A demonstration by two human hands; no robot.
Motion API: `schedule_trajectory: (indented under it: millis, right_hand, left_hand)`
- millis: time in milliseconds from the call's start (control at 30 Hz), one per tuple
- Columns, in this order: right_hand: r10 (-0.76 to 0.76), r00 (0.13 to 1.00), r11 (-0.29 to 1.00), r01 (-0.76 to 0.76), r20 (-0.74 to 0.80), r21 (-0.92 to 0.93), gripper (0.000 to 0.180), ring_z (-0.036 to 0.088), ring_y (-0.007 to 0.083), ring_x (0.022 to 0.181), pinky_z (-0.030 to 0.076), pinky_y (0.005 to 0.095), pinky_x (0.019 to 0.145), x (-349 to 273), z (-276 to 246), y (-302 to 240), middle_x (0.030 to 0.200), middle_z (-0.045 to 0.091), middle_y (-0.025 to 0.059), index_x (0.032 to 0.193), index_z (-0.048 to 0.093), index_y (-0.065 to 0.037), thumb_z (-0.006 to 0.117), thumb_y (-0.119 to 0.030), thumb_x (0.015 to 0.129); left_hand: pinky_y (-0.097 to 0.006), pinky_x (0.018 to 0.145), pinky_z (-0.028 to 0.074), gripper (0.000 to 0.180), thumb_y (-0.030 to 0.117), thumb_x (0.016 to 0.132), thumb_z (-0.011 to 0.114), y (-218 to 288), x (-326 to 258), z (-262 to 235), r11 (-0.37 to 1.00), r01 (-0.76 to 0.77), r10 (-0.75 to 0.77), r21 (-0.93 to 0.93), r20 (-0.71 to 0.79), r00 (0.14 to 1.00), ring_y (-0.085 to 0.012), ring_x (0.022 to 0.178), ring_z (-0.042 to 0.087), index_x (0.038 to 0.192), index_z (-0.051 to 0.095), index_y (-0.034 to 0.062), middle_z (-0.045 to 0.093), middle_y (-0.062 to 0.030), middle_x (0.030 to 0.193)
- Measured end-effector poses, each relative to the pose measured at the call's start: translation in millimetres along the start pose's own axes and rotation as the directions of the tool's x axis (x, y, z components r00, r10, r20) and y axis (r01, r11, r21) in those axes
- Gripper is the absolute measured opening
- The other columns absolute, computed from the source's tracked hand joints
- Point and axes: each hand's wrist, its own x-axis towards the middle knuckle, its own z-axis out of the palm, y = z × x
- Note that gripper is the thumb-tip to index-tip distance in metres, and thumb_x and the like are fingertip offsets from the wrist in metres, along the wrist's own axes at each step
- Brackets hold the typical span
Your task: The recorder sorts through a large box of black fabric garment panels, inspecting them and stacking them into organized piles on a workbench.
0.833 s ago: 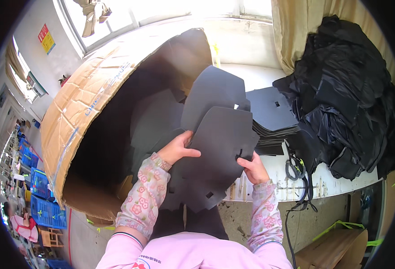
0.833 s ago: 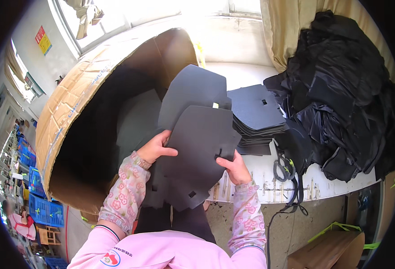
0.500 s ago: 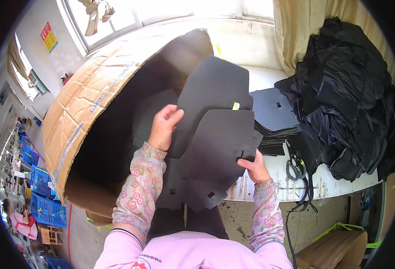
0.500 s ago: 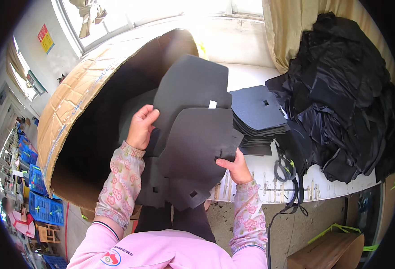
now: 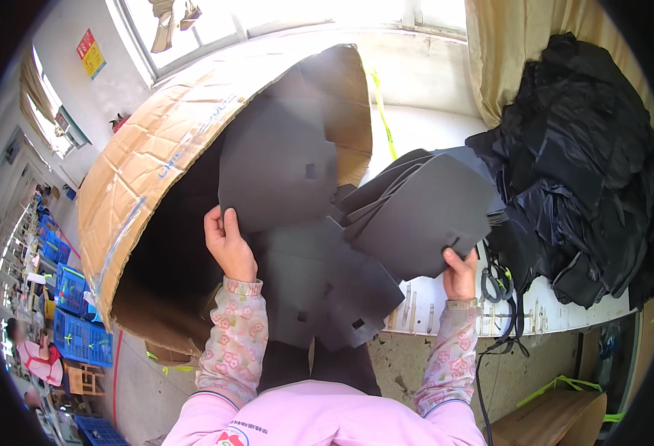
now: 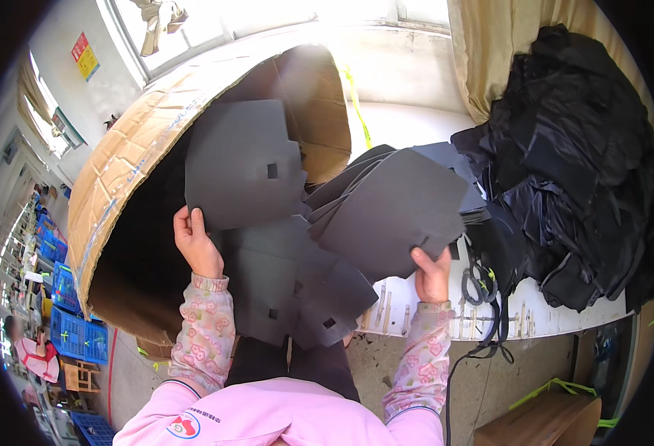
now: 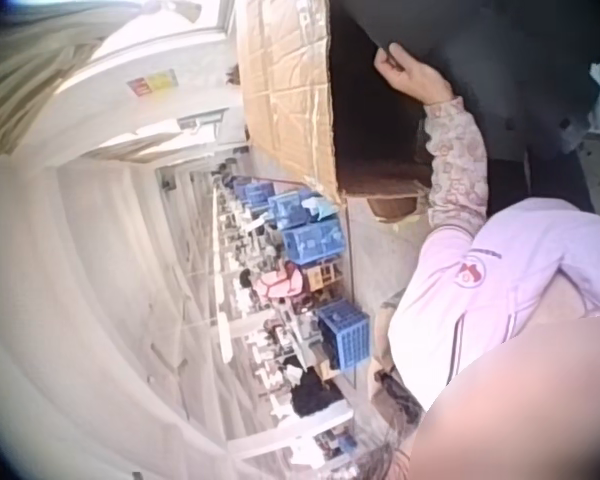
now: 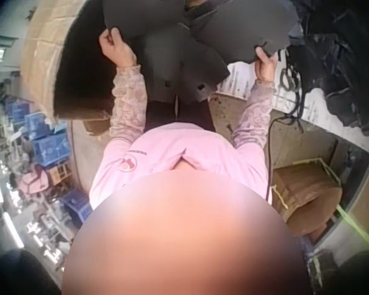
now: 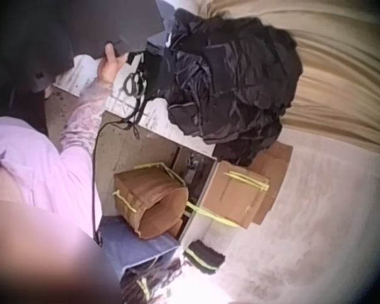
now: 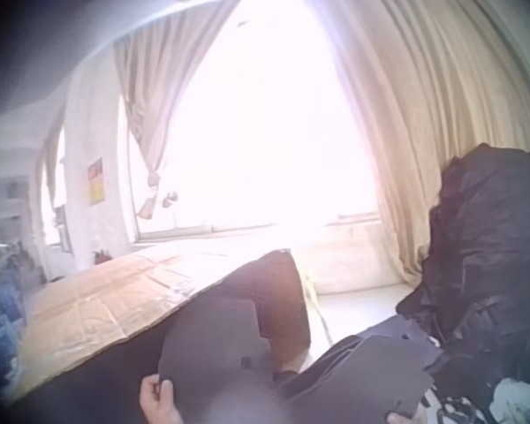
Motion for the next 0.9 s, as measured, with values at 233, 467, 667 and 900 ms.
schedule_trajectory:
  millis: [233,467,667,900]
  right_hand:
    - [-0.050,0.989,0.997,0.041,0.136,0.071,0.065,0.055,0.0250,0.116,0.040,0.0374,0.102,-3.9,-20.9,-51.1,0.125,0.059,0.0110,0.131,0.048,0.002,0.077,-0.010,0.074]
    - [0.028,0.992,0.997,-0.019,0.122,-0.069,0.075,0.055,0.0240,0.115,0.038,0.0342,0.102,-31.1,-10.8,-60.4,0.122,0.059,0.0110,0.132,0.046,0.003,0.082,-0.006,0.067]
    - [0.002,0.996,0.983,0.015,0.092,-0.184,0.072,0.057,0.0223,0.111,0.042,0.0332,0.098,-68.7,-48.7,-81.1,0.120,0.060,0.0098,0.129,0.047,0.002,0.081,0.000,0.065]
    - [-0.049,0.998,0.855,0.065,0.044,-0.514,0.095,0.050,0.0210,0.121,0.040,0.0331,0.103,-101.8,-70.0,-102.3,0.135,0.049,0.0116,0.143,0.030,0.001,0.081,0.007,0.064]
  left_hand:
    - [-0.021,0.082,0.044,0.024,-0.004,0.091,0.061,-9.3,-27.5,18.6,0.953,0.272,-0.193,-0.135,0.421,0.886,-0.0047,0.092,0.052,0.112,0.054,0.0060,0.056,0.0031,0.100]
    - [-0.020,0.086,0.044,0.027,-0.008,0.092,0.054,-18.0,-96.3,32.8,0.758,0.650,-0.203,-0.048,0.930,0.305,-0.0048,0.098,0.056,0.115,0.054,0.0055,0.060,0.0004,0.109]
    - [-0.032,0.103,0.039,0.068,0.025,0.085,0.075,10.2,-107.4,48.8,0.788,0.616,-0.068,0.017,0.996,0.059,-0.0173,0.121,0.050,0.138,0.040,0.0021,0.052,-0.0073,0.131]
    - [-0.037,0.103,0.038,0.096,0.033,0.065,0.090,6.4,-197.5,85.6,0.976,0.214,-0.120,0.047,0.932,0.342,-0.0259,0.118,0.051,0.136,0.033,0.0018,0.051,-0.0161,0.123]
